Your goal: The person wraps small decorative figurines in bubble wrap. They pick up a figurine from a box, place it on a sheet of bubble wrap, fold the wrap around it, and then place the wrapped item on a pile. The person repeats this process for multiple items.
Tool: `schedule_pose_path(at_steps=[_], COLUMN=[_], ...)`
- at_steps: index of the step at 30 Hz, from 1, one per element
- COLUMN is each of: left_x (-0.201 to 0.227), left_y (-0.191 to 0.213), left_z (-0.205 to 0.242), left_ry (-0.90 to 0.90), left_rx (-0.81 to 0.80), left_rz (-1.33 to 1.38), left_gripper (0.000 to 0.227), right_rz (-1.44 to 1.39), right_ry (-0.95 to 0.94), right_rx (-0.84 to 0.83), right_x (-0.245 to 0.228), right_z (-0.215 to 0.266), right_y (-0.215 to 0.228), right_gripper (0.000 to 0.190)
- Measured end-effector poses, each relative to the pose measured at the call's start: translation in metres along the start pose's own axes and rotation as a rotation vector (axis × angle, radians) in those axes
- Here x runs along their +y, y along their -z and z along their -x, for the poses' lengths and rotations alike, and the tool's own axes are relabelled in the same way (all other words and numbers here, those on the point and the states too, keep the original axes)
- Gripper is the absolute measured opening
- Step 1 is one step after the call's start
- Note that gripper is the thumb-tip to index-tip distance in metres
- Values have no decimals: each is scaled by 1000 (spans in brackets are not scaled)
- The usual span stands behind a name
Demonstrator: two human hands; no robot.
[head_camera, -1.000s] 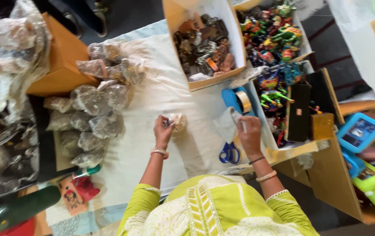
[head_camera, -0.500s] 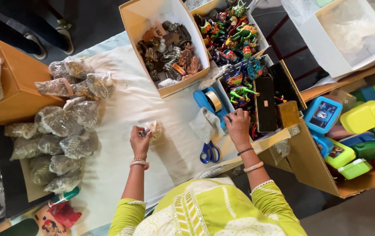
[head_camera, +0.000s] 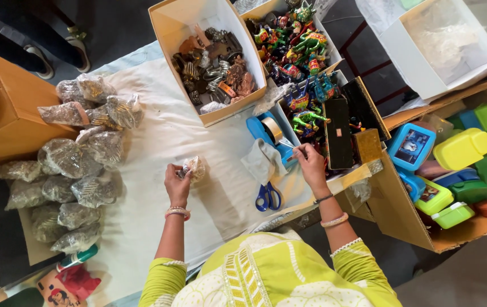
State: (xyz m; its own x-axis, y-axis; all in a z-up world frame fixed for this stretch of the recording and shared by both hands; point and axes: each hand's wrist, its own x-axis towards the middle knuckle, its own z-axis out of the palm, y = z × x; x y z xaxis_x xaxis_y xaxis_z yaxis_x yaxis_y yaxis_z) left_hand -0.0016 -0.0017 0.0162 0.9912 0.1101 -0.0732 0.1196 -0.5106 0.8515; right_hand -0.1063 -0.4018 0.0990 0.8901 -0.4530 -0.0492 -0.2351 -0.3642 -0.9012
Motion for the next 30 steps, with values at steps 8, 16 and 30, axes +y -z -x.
schedule_pose_path(at_steps=[8, 16, 30], left_x=[-3, -1, 3], left_y=[-3, -3, -6], left_z=[-1, 0, 2], left_ry=[18, 52, 62], left_rx=[11, 7, 34], left_rz=[-2, 2, 95], left_gripper=[33, 32, 33], right_rz=[-45, -39, -200], right_ry=[-100, -12, 16], right_rx=[11, 170, 165], right_x=[26, 14, 98], right_z=[23, 40, 35], right_y=[-17, -26, -46], right_gripper=[13, 35, 21])
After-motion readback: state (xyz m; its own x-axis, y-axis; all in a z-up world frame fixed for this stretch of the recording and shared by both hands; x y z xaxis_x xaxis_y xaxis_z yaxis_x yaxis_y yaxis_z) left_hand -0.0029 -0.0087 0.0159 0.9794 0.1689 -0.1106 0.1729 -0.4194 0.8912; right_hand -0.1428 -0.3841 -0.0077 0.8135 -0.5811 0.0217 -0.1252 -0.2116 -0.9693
